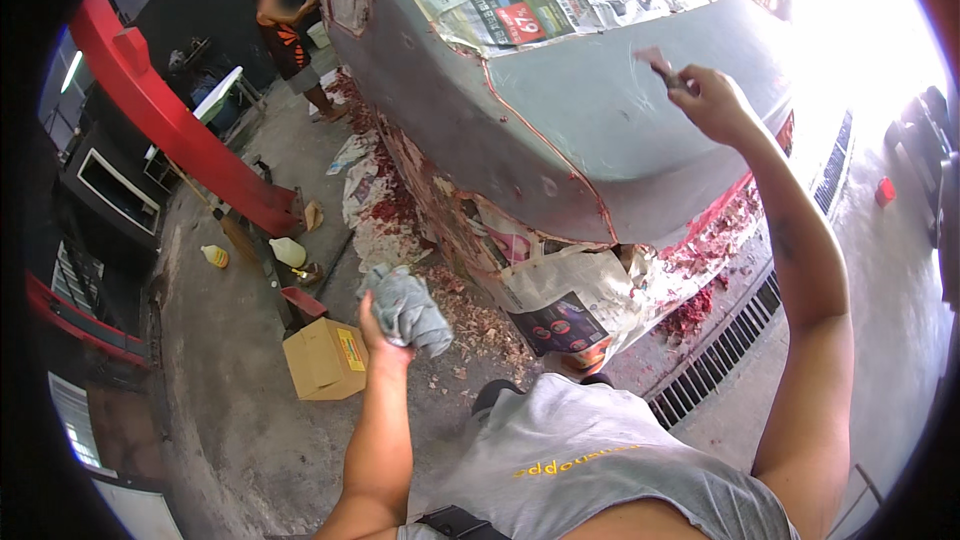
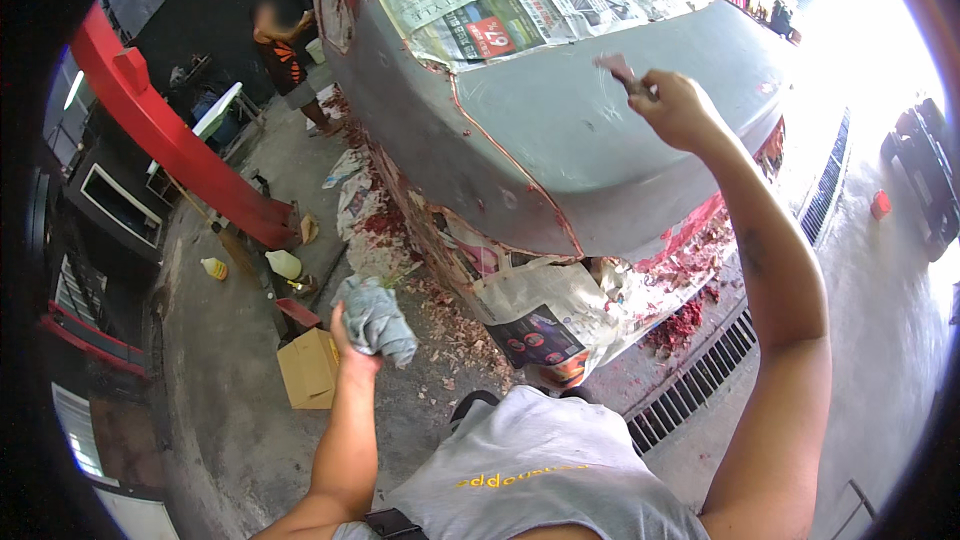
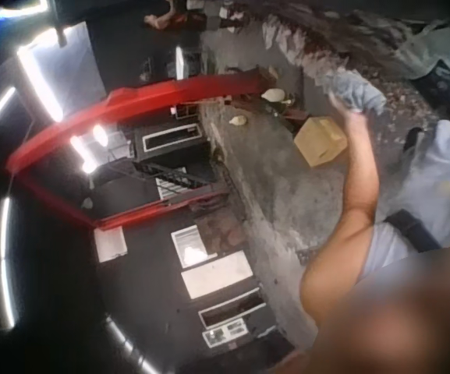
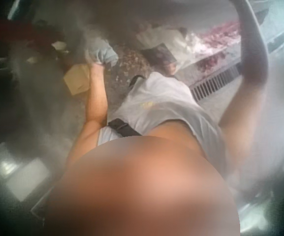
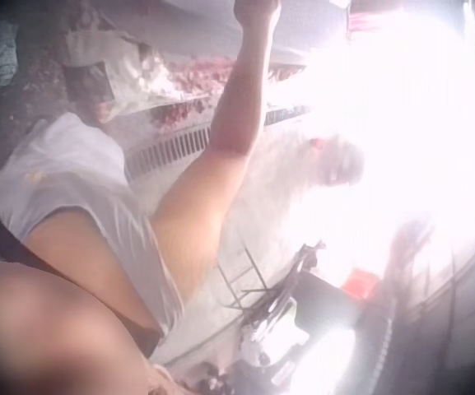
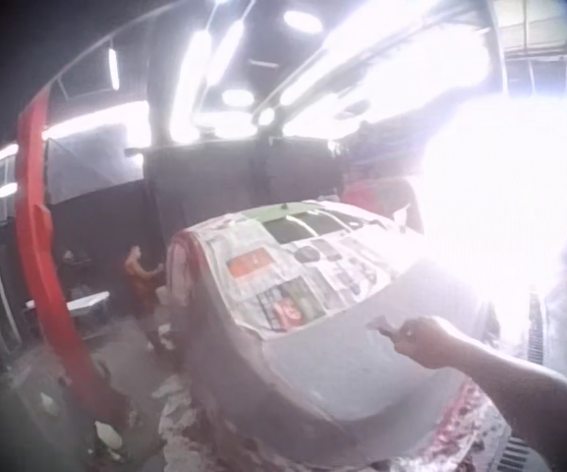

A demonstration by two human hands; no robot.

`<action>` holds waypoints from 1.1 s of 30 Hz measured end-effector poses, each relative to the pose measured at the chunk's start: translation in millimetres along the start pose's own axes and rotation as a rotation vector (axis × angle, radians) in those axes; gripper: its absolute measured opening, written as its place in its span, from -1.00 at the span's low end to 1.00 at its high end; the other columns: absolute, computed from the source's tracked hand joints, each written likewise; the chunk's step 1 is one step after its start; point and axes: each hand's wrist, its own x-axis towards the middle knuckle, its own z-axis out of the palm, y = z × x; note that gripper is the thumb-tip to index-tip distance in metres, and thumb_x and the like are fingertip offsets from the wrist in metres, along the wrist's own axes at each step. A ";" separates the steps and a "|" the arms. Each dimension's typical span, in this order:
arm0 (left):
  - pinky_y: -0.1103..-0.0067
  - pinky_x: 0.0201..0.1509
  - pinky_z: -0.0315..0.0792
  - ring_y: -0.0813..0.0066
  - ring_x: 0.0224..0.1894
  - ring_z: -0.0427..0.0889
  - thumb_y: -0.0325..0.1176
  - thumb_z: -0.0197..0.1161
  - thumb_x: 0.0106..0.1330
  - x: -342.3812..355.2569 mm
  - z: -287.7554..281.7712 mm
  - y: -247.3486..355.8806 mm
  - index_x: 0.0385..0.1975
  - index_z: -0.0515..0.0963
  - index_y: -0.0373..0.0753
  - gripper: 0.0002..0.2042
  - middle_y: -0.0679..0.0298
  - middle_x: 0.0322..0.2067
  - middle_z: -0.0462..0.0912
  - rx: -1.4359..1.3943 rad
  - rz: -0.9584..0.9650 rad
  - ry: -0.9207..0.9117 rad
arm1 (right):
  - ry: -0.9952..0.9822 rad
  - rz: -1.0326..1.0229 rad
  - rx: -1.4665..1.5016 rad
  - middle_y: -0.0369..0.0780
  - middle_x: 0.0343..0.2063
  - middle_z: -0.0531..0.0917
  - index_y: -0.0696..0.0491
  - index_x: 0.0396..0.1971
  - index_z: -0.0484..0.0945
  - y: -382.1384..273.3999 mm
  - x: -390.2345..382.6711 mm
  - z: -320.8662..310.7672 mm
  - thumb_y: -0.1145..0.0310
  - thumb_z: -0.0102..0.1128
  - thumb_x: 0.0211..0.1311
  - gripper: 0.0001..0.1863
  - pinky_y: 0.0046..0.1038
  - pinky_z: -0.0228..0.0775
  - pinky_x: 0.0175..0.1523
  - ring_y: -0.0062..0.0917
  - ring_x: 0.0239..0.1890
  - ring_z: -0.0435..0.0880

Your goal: The person scrapes red paint residue from a gray car part using a scraper and a cloth, then pours yellow paint into a tray and applies it with a brush to the same part. The part is masked with newspaper and tape during the process.

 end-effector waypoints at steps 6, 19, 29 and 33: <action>0.23 0.34 0.58 0.16 0.11 0.77 0.09 -0.03 0.60 -7.8 60.4 1.7 0.24 0.63 -0.27 -0.43 0.12 0.07 0.79 0.030 -0.014 -0.008 | 0.082 0.031 -0.166 -0.04 -0.06 0.69 0.00 0.06 0.68 39.6 8.5 17.2 0.21 0.35 0.36 -0.66 -0.09 0.50 0.22 -0.04 0.11 0.66; 0.12 0.20 0.67 0.03 0.10 0.75 0.00 0.09 0.49 -14.1 196.5 62.7 0.15 0.64 -0.26 -0.51 0.09 0.08 0.76 0.048 0.370 -0.422 | 0.470 0.003 -0.068 -0.11 0.04 0.72 0.01 0.25 0.67 67.9 -12.7 16.6 0.11 0.45 0.40 -0.50 -0.20 0.48 0.26 -0.16 0.12 0.67; 0.39 0.32 0.51 0.34 0.16 0.66 -0.27 0.50 0.44 18.3 419.6 4.6 0.19 0.51 -0.48 -0.50 0.04 0.16 0.67 0.869 1.439 -0.324 | 0.171 0.886 0.084 0.13 -0.03 0.63 0.15 -0.02 0.64 162.6 -470.5 215.5 0.33 0.36 0.37 -0.72 -0.03 0.55 0.12 0.07 0.09 0.66; 0.34 0.18 0.58 0.25 0.01 0.71 -0.20 0.59 0.35 48.6 473.2 -31.8 0.01 0.59 -0.42 -0.54 0.09 -0.02 0.72 0.941 1.776 -0.564 | -0.692 1.169 0.092 0.22 0.07 0.67 0.15 0.00 0.69 140.3 -724.0 259.6 0.18 0.44 0.27 -0.58 -0.02 0.53 0.32 0.18 0.22 0.64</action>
